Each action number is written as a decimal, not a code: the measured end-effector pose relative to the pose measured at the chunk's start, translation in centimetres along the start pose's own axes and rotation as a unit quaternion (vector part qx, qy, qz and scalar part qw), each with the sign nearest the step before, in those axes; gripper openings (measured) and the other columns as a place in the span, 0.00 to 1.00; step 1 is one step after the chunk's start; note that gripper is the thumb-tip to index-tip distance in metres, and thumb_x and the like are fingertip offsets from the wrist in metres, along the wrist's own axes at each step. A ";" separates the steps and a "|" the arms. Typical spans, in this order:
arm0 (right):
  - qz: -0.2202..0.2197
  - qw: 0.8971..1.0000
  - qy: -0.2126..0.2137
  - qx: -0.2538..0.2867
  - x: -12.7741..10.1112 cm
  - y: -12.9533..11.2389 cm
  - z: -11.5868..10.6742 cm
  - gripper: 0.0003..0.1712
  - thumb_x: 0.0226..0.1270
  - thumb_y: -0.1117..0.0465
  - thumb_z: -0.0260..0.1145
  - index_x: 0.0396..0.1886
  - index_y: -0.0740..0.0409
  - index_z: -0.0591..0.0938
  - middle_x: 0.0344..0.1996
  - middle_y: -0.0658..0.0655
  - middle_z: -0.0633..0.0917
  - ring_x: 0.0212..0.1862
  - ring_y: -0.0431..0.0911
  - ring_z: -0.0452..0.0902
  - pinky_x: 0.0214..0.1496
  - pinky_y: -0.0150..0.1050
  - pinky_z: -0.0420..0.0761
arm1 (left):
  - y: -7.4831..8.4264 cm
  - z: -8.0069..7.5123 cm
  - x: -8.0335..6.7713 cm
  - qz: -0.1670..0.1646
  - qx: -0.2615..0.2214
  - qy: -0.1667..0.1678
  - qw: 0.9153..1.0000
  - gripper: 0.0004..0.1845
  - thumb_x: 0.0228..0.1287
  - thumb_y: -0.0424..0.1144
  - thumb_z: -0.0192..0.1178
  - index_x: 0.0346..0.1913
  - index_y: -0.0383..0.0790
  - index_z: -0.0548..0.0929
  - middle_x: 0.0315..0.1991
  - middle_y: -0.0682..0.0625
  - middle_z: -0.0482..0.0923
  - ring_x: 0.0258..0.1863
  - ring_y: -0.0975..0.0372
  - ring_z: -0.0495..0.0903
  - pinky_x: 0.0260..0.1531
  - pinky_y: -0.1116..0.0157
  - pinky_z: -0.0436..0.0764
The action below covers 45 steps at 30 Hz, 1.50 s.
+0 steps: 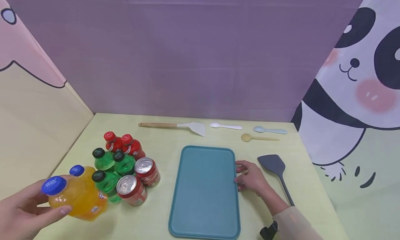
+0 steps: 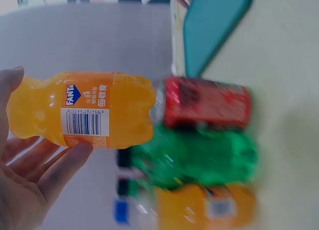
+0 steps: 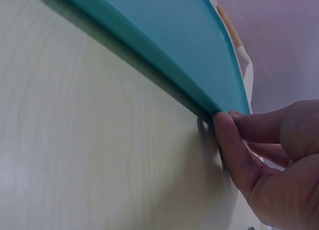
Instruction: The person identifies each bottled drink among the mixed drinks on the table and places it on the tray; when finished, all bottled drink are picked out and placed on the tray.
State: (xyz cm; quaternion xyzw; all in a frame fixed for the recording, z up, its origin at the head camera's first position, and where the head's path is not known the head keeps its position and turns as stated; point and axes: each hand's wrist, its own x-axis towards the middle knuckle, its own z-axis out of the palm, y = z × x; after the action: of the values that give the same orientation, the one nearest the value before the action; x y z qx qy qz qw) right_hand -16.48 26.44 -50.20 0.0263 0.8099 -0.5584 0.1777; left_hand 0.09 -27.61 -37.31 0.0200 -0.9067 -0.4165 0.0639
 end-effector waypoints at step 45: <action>0.015 0.995 -0.015 -0.101 -0.9 -0.4 -0.3 0.43 0.58 0.75 0.74 0.74 0.62 0.70 0.44 0.60 0.80 0.32 0.49 0.81 0.31 0.45 0.88 | 18.0 28.8 19.0 0.049 -0.136 -0.194 0.970 0.30 0.62 0.48 0.74 0.65 0.47 0.78 0.58 0.52 0.81 0.52 0.55 0.82 0.51 0.57 0.85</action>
State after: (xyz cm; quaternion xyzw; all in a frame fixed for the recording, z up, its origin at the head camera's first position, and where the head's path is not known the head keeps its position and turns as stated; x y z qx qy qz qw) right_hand -15.81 26.70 -49.47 0.0123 0.8591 -0.4710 0.1999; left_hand -22.20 4.09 -40.36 -0.1147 -0.8364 -0.5284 -0.0904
